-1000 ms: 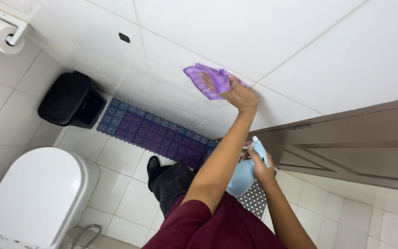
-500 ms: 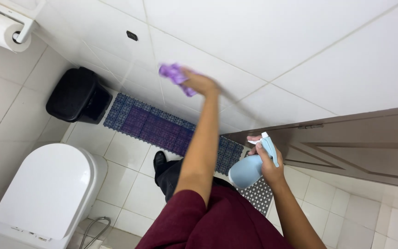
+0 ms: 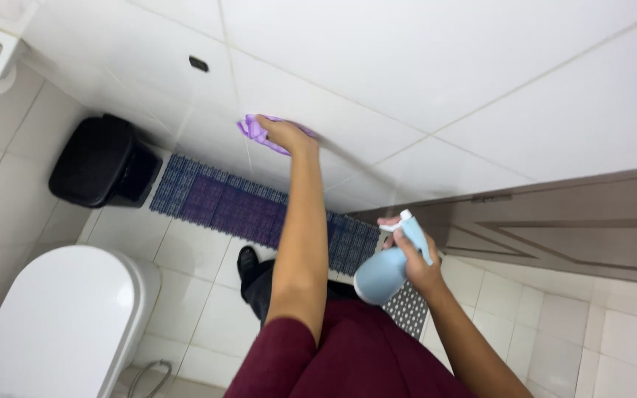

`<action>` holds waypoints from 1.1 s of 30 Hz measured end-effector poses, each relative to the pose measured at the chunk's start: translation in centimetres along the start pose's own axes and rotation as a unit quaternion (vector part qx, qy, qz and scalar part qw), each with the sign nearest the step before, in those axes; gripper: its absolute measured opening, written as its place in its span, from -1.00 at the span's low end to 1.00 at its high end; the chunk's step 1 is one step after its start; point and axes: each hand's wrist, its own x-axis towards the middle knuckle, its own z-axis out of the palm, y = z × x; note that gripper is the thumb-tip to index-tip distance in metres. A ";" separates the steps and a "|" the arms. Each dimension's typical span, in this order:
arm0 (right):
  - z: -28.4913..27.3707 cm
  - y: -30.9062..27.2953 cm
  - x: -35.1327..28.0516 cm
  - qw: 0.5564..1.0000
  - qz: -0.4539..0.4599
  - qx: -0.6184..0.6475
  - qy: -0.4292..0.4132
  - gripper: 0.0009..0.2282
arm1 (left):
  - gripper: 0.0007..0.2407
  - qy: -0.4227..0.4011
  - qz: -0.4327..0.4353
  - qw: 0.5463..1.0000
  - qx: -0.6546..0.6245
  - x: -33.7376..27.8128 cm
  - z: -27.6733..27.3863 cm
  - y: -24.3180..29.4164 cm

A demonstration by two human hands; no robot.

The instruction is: The person cleans the white tiled walls of a bathroom using a purple cloth and a light blue spray bottle. They repeatedly spray the cleaning solution onto the tiles and wipe the surfaces in circular and sweeping motions, covering the area around the toilet and the wall corner.

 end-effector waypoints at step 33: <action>4.3 -3.4 7.0 0.975 -0.074 -0.208 0.031 -0.72 | -0.39 -0.186 0.586 0.743 0.263 -3.6 4.5 2.2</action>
